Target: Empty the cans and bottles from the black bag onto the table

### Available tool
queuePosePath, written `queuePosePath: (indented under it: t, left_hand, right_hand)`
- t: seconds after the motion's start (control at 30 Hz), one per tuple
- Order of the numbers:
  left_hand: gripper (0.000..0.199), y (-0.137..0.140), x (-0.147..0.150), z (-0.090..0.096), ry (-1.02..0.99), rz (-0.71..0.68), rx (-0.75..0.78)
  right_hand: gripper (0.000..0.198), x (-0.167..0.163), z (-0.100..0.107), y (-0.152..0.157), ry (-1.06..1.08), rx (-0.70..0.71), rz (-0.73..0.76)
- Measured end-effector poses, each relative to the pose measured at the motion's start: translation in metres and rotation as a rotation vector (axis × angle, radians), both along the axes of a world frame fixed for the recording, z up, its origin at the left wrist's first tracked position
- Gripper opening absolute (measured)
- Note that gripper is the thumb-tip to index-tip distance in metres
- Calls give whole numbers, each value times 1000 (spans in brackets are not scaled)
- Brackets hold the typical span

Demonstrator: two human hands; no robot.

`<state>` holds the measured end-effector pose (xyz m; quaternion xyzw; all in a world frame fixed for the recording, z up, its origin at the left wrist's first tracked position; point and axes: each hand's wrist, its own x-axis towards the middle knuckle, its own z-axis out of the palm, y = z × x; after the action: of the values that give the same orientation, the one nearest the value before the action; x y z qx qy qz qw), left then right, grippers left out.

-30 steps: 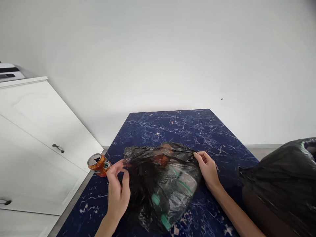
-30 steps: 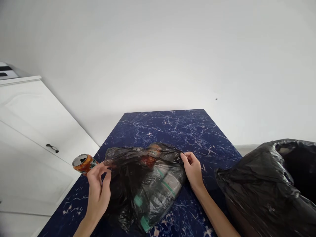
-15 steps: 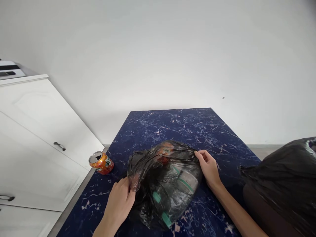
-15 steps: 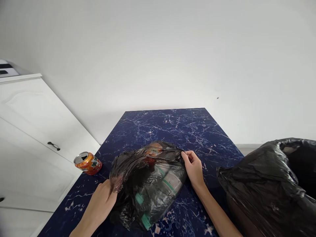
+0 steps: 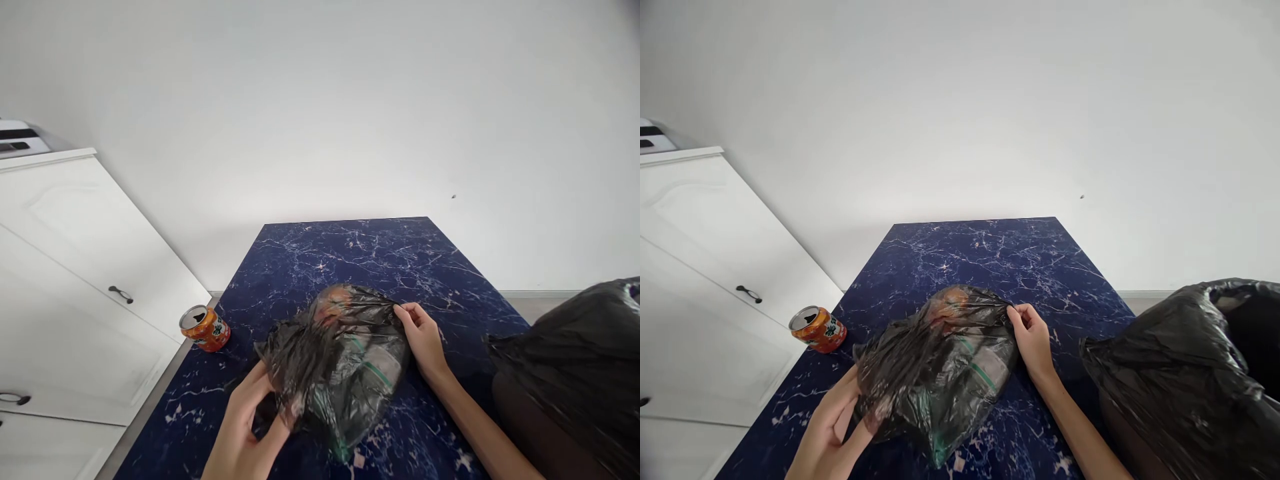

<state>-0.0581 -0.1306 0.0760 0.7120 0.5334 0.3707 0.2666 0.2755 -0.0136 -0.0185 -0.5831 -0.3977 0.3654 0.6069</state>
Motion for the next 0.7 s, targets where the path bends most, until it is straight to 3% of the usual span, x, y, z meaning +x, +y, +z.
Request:
queuePosePath:
  t: [0.1,0.23,0.3,0.4,0.5,0.6,0.7]
  left_hand:
    - [39,-10,-12,-7,-72,-78,-70]
    - [63,2,-12,4,-109,-76,-225]
    - [58,11,-10,10,-53,-65,-206]
    - [41,17,-11,10,183,-116,-85]
    - [47,20,-16,-3,356,-126,8]
    - [56,27,-19,-24,355,-97,37]
    - [46,41,-14,-43,302,-40,108]
  right_hand:
    - [46,-1,2,0,-7,2,-9]
    - [46,-1,3,0,-14,11,-15]
    - [45,-2,3,1,-15,15,-12]
    - [45,-2,1,1,-16,19,-4]
    - [46,-1,0,2,-21,22,-1]
    - [46,-1,-2,2,-23,22,-2]
    - [47,-1,-2,2,-20,24,6]
